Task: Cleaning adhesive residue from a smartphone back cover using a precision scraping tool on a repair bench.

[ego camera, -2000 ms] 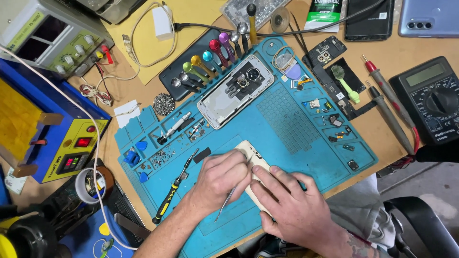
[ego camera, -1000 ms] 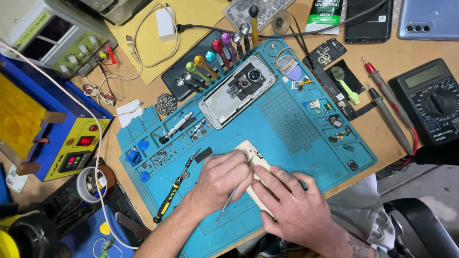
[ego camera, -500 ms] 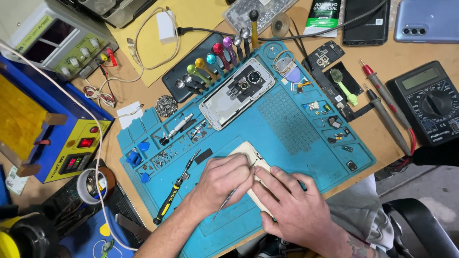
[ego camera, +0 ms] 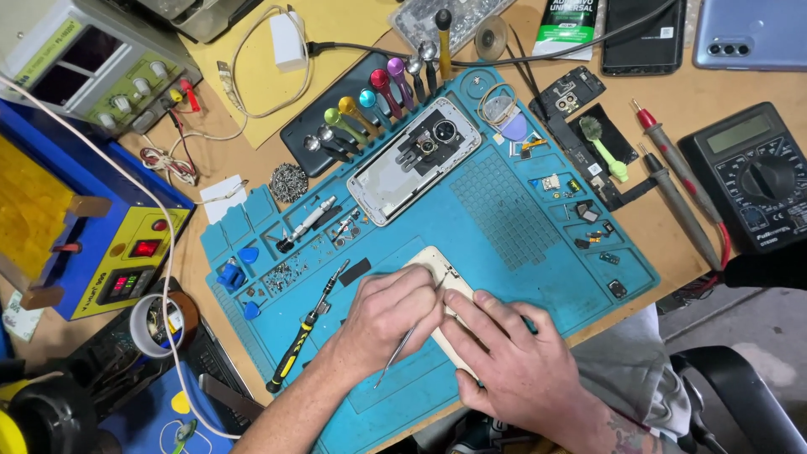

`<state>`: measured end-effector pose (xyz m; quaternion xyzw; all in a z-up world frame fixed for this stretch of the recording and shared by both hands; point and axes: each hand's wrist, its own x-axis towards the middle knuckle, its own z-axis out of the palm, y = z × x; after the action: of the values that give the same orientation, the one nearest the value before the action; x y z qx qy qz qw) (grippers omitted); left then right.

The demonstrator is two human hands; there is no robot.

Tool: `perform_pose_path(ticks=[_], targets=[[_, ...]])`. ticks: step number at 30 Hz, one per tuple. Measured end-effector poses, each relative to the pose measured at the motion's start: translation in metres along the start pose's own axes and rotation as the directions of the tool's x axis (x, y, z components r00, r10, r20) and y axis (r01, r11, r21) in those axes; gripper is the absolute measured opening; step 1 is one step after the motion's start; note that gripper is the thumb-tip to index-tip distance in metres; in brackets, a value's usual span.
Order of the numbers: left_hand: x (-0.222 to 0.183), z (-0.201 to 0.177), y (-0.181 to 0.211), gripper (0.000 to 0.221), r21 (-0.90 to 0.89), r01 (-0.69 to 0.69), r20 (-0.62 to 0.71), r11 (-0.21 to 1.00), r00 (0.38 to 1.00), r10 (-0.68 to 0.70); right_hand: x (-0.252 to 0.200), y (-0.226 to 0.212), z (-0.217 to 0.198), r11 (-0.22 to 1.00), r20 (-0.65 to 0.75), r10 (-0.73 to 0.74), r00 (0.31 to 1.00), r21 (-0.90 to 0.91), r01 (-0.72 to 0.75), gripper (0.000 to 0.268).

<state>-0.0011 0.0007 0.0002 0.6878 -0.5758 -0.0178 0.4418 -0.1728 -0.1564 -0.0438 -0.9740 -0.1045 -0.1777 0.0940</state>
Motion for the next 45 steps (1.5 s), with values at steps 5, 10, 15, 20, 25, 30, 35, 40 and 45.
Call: perform_pose_path(ticks=[5, 10, 15, 20, 25, 30, 35, 40, 45], targets=[[-0.0013, -0.0003, -0.0009, 0.038, 0.024, -0.009, 0.018, 1.000, 1.000, 0.009, -0.0010, -0.0006, 0.0008, 1.000, 0.011, 0.007, 1.000, -0.002, -0.007, 0.060], [0.0011, 0.0000, -0.0005, 0.038, 0.022, -0.012, -0.006, 1.000, 1.000, 0.012, 0.0021, -0.0003, -0.0007, 1.000, -0.021, 0.009, 1.000, 0.024, -0.009, 0.054], [0.0005, 0.0005, -0.0009, 0.039, 0.058, 0.003, -0.042, 0.998, 0.999, 0.000, 0.0018, -0.0014, -0.0004, 0.999, -0.020, 0.014, 1.000, 0.039, -0.013, 0.050], [0.0004, 0.0017, -0.0013, 0.039, 0.088, -0.005, -0.035, 0.996, 0.999, 0.008, 0.0016, -0.0013, -0.0001, 0.999, -0.036, 0.013, 0.999, 0.030, -0.012, 0.051], [-0.0002, 0.0004, -0.0017, 0.035, 0.038, -0.023, 0.001, 0.999, 1.000, 0.023, 0.0038, -0.0013, -0.0014, 1.000, -0.041, 0.010, 0.999, 0.021, -0.009, 0.052], [0.0000, 0.0000, -0.0009, 0.037, 0.029, -0.032, 0.020, 0.999, 0.999, 0.031, 0.0040, -0.0020, -0.0007, 1.000, -0.050, 0.016, 0.999, 0.021, -0.015, 0.052], [0.0036, -0.0012, 0.0024, 0.036, 0.027, -0.019, -0.004, 0.999, 1.000, 0.019, 0.0033, -0.0027, -0.0014, 0.999, -0.033, 0.022, 0.999, 0.036, -0.021, 0.051], [-0.0003, 0.0024, -0.0015, 0.037, 0.077, -0.017, -0.035, 0.997, 0.999, 0.020, 0.0000, -0.0025, 0.0007, 0.999, -0.033, 0.012, 0.999, 0.046, -0.011, 0.050], [-0.0013, 0.0029, -0.0025, 0.036, 0.048, -0.019, -0.038, 0.999, 0.999, 0.020, -0.0003, -0.0031, 0.0006, 0.999, -0.021, 0.015, 1.000, 0.049, -0.014, 0.051]])
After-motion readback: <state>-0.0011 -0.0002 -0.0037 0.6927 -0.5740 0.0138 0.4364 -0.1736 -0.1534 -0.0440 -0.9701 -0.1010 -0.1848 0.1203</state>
